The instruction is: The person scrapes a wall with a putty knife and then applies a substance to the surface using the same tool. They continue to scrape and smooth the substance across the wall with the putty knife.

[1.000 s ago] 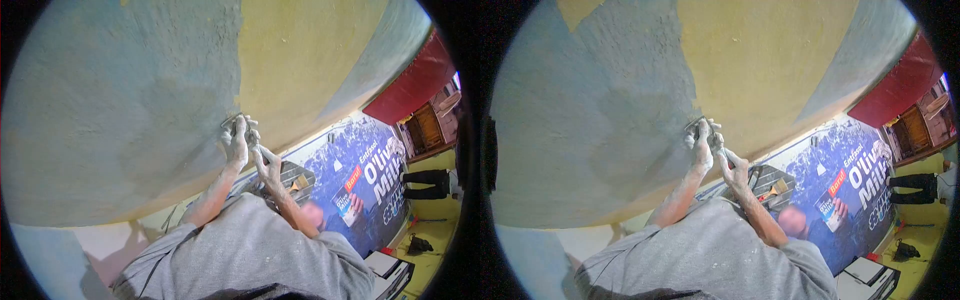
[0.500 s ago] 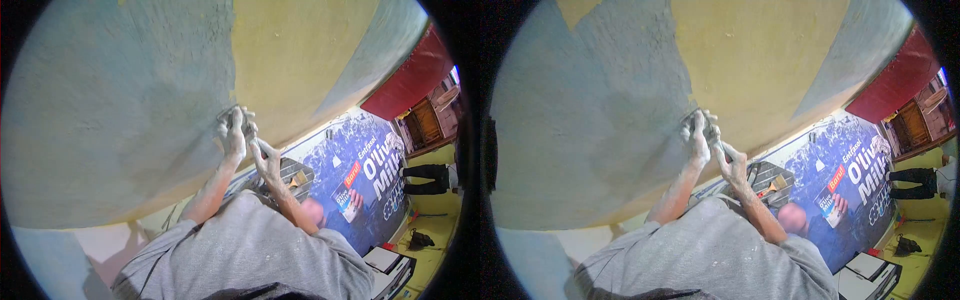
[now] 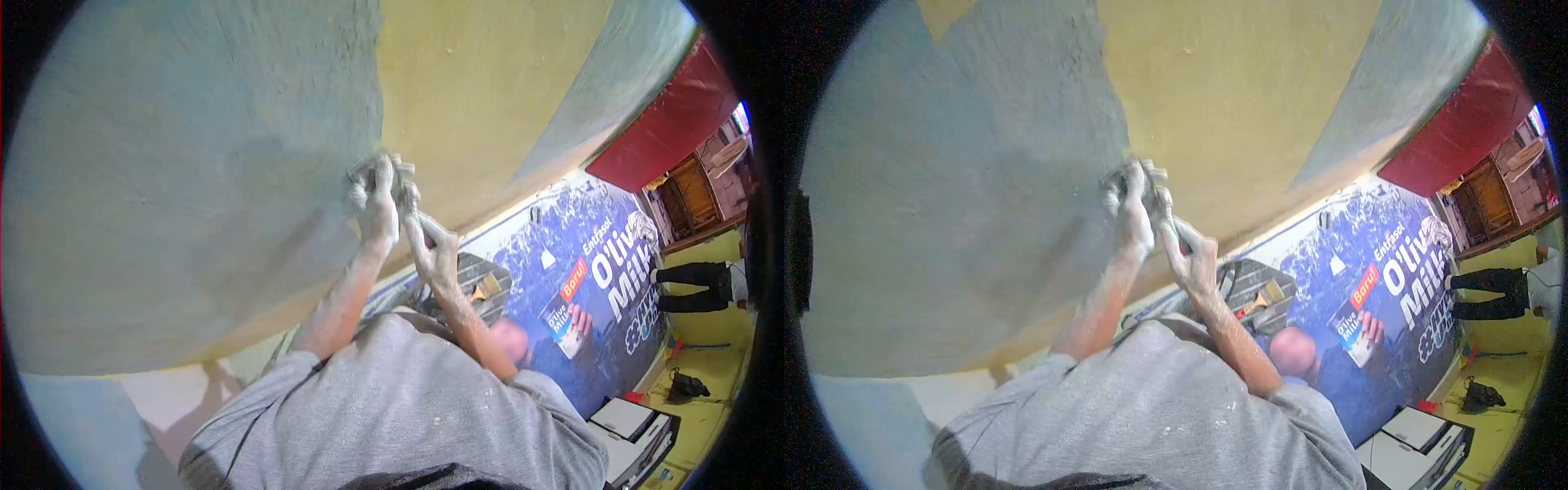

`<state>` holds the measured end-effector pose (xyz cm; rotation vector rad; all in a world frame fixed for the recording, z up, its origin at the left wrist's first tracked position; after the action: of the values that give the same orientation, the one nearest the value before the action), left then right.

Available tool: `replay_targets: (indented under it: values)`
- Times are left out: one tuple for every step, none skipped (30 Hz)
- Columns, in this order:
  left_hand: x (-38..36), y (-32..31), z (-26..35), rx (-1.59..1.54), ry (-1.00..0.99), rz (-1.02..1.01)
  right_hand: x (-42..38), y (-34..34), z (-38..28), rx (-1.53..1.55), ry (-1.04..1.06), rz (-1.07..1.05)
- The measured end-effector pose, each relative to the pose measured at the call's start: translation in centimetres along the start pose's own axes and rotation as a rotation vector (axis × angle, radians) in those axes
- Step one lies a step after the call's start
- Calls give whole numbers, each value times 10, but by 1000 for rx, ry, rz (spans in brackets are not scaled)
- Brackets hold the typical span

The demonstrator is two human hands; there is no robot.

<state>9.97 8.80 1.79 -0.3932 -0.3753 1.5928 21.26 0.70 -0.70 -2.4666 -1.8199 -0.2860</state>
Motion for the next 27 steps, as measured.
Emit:
replay_targets:
  values:
    - [0, 8, -11, 51, -3, 10, -4, 0, 9, 19, 92, 42]
    - [4, 8, -13, 56, -23, -10, -3, 0, 16, 31, 172, 67]
    - [4, 0, -2, 59, -23, -13, 1, 2, 2, 34, 172, 70]
    - [-1, -9, 14, 24, 1, 9, 3, 4, -16, 6, 81, 49]
    - [-8, -10, 17, -9, 32, 34, -2, 6, -19, -24, -19, 28]
    - [-7, -6, 13, 5, 18, 33, -4, 4, -9, -5, -38, 9]
    - [-4, -3, 7, 2, 9, 22, -3, 4, -4, -4, -25, 15]
    - [-3, 4, -5, 18, 30, 36, -5, 4, -1, -32, 22, 26]
    - [-3, 6, -6, 27, 41, 51, -5, 1, -1, -62, 78, 32]
    - [-3, 3, 0, 78, 3, 33, -4, 0, -8, 32, 198, 94]
    - [3, 2, 2, 77, -5, 34, 0, 2, -5, 36, 205, 91]
    - [1, -10, 20, 46, 7, 16, 4, 3, -25, 31, 92, 52]
    - [-7, -16, 29, 16, 31, 6, 2, 2, -29, 22, -34, 11]
    - [-10, -17, 30, 37, 49, 11, 3, 3, -26, -40, 16, 10]
    - [-6, -14, 24, 30, 28, 5, 5, 2, -20, -38, 39, 7]
    - [-5, -3, 5, 64, 31, 9, -4, 3, -12, -31, 72, 29]
    - [-6, 6, -10, 98, 40, 17, -10, 3, 1, -27, 99, 49]
    - [-4, 7, -12, 101, 38, 9, -11, 3, 9, 11, 290, 110]
    - [-4, -3, 4, 102, 42, 15, -5, 3, -16, 10, 284, 106]
    - [-3, -12, 21, 39, 14, 5, 1, 4, -31, -22, 175, 72]
    - [-6, -19, 33, -23, -13, -5, 2, 4, -39, -54, 66, 40]
    - [-8, -18, 34, -3, 16, -1, 0, 4, -37, -9, 37, 44]
    - [-8, -16, 28, -8, 0, -11, -1, 4, -31, -7, 56, 47]
    - [-7, -4, 7, 0, 33, 8, -6, 3, -14, -25, 72, 52]
    - [-7, 6, -11, 10, 71, 29, -12, 2, 2, -42, 81, 59]
    - [-4, 8, -11, 61, 10, 1, -13, 1, 7, 3, 112, 87]
    - [0, 1, 1, 62, 11, 1, -5, 2, -5, 4, 111, 87]
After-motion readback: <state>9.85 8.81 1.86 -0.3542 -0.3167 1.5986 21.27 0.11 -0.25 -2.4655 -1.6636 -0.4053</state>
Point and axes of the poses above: each hand's wrist, its own x-axis towards the middle knuckle, its own y-axis out of the back of the hand, z = x × y, the point moved 9 cm from there along x, towards the middle knuckle, and after that the axes turned 7 degrees about x, right-handed, at the moved point
